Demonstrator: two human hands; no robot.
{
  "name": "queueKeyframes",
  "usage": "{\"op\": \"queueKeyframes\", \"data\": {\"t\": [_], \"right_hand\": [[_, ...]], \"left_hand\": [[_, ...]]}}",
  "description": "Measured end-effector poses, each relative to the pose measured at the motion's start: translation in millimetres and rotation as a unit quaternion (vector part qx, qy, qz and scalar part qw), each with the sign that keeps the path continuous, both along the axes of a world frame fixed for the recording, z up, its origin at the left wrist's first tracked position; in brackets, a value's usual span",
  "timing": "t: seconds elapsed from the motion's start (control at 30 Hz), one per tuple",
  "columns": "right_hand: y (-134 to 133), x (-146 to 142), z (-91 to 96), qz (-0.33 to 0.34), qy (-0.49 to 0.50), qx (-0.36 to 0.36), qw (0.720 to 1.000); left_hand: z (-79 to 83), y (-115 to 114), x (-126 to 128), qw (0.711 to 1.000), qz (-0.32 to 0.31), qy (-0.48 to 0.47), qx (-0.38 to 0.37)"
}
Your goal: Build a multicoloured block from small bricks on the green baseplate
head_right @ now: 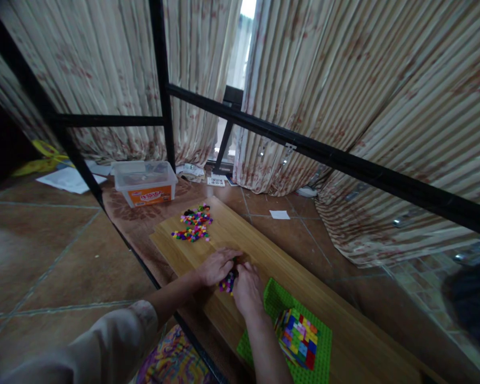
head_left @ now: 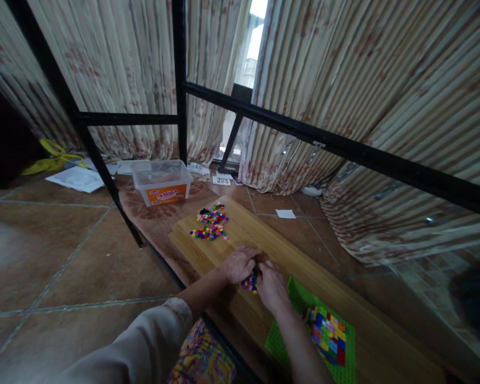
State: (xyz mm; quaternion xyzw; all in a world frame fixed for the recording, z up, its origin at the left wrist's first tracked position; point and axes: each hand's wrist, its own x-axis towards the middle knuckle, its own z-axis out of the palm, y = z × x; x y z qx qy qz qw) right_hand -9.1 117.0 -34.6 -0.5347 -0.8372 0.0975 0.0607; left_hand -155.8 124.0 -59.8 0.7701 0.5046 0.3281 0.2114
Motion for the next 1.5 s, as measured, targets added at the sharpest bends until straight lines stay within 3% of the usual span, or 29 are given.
{"op": "queueKeyframes", "data": {"t": [0.27,0.53,0.83,1.1,1.23,1.33,1.5], "right_hand": [[-7,3,4.7,-0.003,-0.009,-0.004,1.000],[-14,9,3.1,-0.045,-0.001,-0.010,0.999],[-20,6,5.2,-0.062,0.026,0.010,0.998],[-27,5,14.5,-0.100,0.096,0.040,0.990],[-45,7,28.1,-0.113,0.210,0.073,0.968],[-69,14,41.8,-0.116,0.309,0.073,0.941],[-110,62,48.9,-0.176,0.416,0.079,0.889]], "left_hand": [[5.6,-17,18,0.994,0.047,-0.081,-0.048],[1.5,-21,17,0.982,0.063,-0.167,-0.060],[5.7,-5,18,0.998,-0.021,-0.052,-0.035],[8.6,-8,14,0.996,-0.049,-0.066,-0.039],[12.9,-12,14,0.996,-0.013,-0.080,-0.042],[14.8,-22,14,0.998,0.003,-0.057,0.000],[9.8,-47,10,0.997,-0.017,0.039,0.059]]}}
